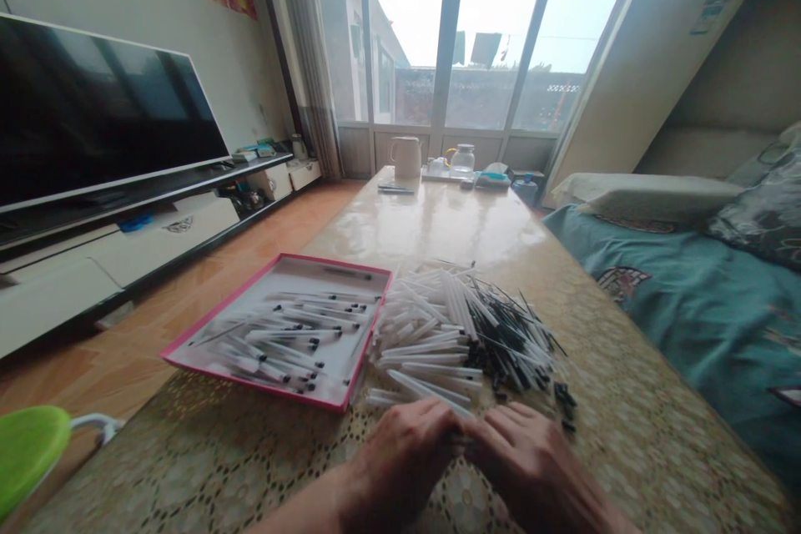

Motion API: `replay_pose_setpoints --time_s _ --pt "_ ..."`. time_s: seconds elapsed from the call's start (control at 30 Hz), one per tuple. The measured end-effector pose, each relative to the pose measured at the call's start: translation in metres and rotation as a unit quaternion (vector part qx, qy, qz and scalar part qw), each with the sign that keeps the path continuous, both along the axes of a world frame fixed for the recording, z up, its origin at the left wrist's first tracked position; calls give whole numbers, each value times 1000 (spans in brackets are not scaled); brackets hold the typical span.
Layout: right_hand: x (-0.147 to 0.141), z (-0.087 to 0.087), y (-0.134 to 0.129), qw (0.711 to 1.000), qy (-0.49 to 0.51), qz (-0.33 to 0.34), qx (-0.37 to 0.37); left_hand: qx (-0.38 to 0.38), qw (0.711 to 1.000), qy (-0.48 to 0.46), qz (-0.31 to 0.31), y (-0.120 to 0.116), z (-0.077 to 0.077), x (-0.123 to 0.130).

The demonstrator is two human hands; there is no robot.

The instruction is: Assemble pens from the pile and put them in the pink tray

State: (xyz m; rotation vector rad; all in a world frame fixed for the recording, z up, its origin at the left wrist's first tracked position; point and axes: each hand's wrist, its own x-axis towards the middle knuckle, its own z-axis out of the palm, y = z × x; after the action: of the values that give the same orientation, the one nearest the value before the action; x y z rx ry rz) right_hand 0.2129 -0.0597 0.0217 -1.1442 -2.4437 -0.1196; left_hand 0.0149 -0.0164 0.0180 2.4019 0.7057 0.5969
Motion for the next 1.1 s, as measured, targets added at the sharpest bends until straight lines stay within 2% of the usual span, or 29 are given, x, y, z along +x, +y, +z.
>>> replay_pose_setpoints --time_s 0.1,0.23,0.43,0.6,0.73,0.8,0.87,1.0,1.1 --pt "6 -10 1 998 6 -23 -65 13 1000 9 26 9 -6 -9" --pt "9 -13 0 991 11 -36 -129 76 996 13 40 13 -12 -17" --pt "-1 -26 -3 990 0 -14 -143 175 978 110 -10 7 -14 -18" --pt "-1 -42 -6 993 -32 -32 -106 164 972 163 -38 1 -11 -18" --pt "-3 -33 -4 998 -40 -12 -52 50 991 117 -35 3 -3 -18" --pt "-5 -24 -3 998 -44 1 -33 -47 995 84 -40 6 3 -18" --pt "-6 -16 -2 998 -54 9 -21 -152 986 56 -46 9 10 -17" --pt "-7 -9 -1 998 -64 9 -7 -333 942 26 -30 12 16 -14" --pt "-11 -7 -1 998 -63 6 1 -472 882 5 -5 10 12 -11"
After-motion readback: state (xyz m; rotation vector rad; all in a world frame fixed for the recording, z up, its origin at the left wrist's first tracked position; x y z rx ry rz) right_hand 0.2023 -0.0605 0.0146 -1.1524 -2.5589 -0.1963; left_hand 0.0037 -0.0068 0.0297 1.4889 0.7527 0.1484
